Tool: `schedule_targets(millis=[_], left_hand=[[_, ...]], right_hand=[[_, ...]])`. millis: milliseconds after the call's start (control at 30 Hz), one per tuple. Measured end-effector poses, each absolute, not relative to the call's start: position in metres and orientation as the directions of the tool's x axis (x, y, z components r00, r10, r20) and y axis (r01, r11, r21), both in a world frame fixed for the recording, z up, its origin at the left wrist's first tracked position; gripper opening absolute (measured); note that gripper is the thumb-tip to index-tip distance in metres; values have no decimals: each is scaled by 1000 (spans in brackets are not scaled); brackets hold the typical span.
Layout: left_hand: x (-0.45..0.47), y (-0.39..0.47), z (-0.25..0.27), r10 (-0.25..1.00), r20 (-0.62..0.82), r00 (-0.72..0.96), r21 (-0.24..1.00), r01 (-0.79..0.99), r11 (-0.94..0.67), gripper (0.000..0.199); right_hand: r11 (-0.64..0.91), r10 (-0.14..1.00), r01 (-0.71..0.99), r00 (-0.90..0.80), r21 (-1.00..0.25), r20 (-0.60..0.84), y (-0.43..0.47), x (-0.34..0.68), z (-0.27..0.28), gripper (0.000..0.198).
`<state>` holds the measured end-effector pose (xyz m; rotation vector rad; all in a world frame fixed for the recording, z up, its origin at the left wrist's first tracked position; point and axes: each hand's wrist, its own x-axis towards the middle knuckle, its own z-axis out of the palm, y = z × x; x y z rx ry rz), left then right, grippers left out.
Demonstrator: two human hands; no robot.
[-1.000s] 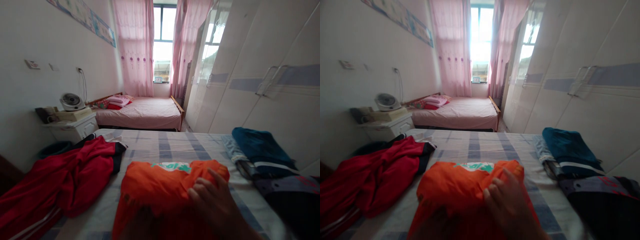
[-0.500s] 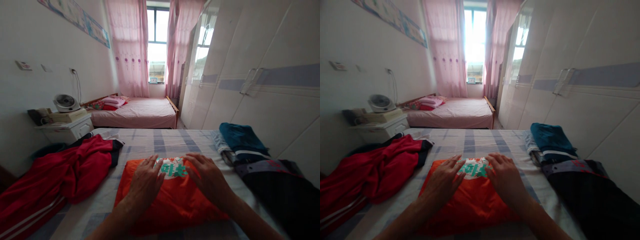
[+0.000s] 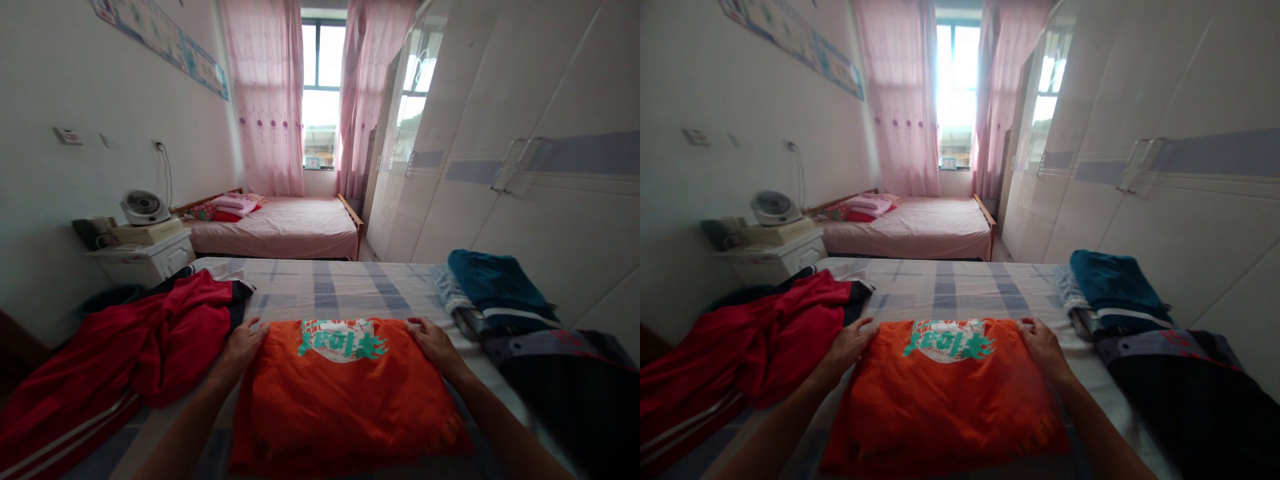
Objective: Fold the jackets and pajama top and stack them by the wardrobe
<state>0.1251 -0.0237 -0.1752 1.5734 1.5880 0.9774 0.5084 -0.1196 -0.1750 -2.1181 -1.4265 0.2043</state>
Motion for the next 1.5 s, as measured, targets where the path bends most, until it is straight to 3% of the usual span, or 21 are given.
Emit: schedule_targets(millis=[167,300,367,433,500,600,800,933,1267,1400,1500], left_hand=[[120,-31,-183,999,41,-23,939,343,-30,68],[116,-38,-168,990,119,-71,886,458,-74,61],[128,-49,-146,950,310,-25,719,660,-217,57],[153,-65,-123,855,488,174,423,810,-407,53],[186,-82,-110,784,493,377,236,810,-537,47],[227,-98,-126,751,396,529,125,779,-615,44],[230,-92,-195,819,370,438,132,848,-513,50],[211,-85,-204,850,349,395,121,880,-459,56],[182,-73,-213,940,215,267,89,953,-291,76],[180,-72,-213,954,171,246,128,954,-269,75],[176,-70,-212,950,156,272,138,946,-294,63]], right_hand=[[-237,877,794,423,-560,229,-123,502,-183,37],[-241,882,811,412,-534,228,-131,500,-175,33],[-207,872,854,383,-477,306,-134,487,-155,39],[-98,859,908,284,-408,427,-135,462,-133,45],[52,849,935,144,-351,509,-135,428,-119,48],[146,885,946,5,-288,465,-133,380,-129,50],[79,954,985,-31,-152,297,-129,384,-193,56],[-93,956,989,121,-113,268,-132,419,-211,67],[-343,904,927,369,-150,214,-135,451,-225,79],[-335,914,924,366,-184,173,-140,465,-220,71],[-386,898,875,429,-292,97,-149,474,-212,70]])
